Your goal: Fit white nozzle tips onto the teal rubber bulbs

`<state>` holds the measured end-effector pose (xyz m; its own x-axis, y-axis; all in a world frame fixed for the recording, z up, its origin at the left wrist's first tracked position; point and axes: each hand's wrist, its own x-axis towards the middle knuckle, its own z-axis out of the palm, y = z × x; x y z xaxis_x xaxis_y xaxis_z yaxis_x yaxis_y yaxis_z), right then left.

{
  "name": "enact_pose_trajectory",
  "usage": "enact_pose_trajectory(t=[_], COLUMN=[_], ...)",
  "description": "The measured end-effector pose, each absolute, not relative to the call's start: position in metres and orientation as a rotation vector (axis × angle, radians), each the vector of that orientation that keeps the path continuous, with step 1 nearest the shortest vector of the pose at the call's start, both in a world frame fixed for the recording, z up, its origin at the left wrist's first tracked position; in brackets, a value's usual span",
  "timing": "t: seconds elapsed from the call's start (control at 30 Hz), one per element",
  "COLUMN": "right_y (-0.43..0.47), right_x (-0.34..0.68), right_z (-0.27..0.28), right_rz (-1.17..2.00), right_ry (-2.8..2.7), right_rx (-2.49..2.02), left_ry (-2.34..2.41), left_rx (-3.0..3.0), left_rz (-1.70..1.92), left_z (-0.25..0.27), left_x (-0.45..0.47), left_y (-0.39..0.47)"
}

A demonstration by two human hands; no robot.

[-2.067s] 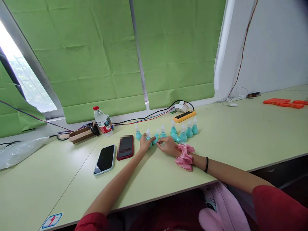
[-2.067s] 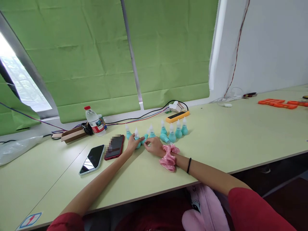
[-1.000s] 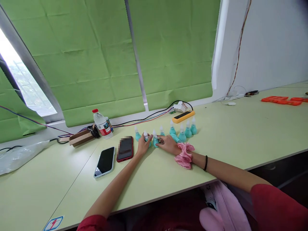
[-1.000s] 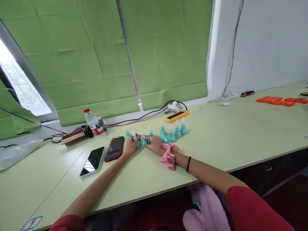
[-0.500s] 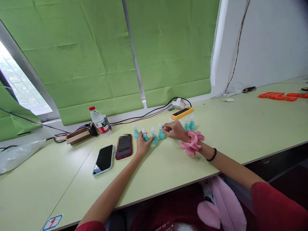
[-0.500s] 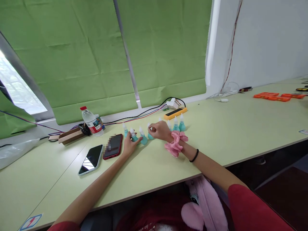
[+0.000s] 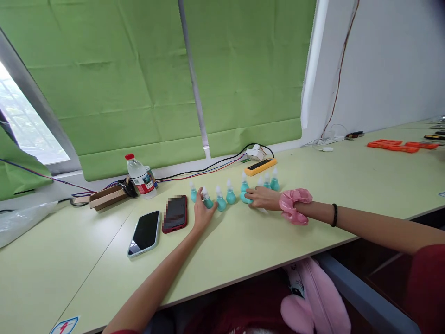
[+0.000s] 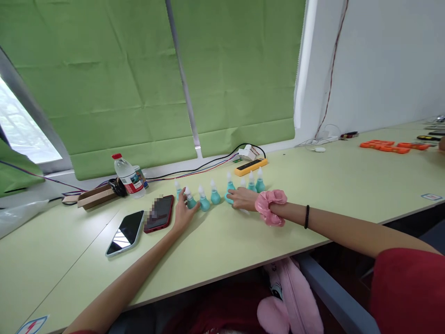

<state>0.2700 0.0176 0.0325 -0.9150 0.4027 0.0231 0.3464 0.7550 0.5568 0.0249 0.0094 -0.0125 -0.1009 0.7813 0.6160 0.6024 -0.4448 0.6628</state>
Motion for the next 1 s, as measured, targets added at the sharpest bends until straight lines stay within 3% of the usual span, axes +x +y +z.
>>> enact_pose_trajectory(t=[0.37,0.67,1.0], right_y=[0.017,0.025,0.023], right_x=[0.270,0.275,0.240], right_z=[0.043,0.046,0.022], right_rz=[0.723,0.909,0.828], right_ry=[2.854,2.955,3.014], right_rx=[0.579,0.578,0.683], left_ry=[1.499,1.497,1.487], left_rx=[1.979,1.938,1.914], left_rz=[1.581,1.529,1.532], left_z=[-0.016,-0.013,-0.014], left_x=[0.023,0.023,0.022], left_y=[0.013,0.011,0.011])
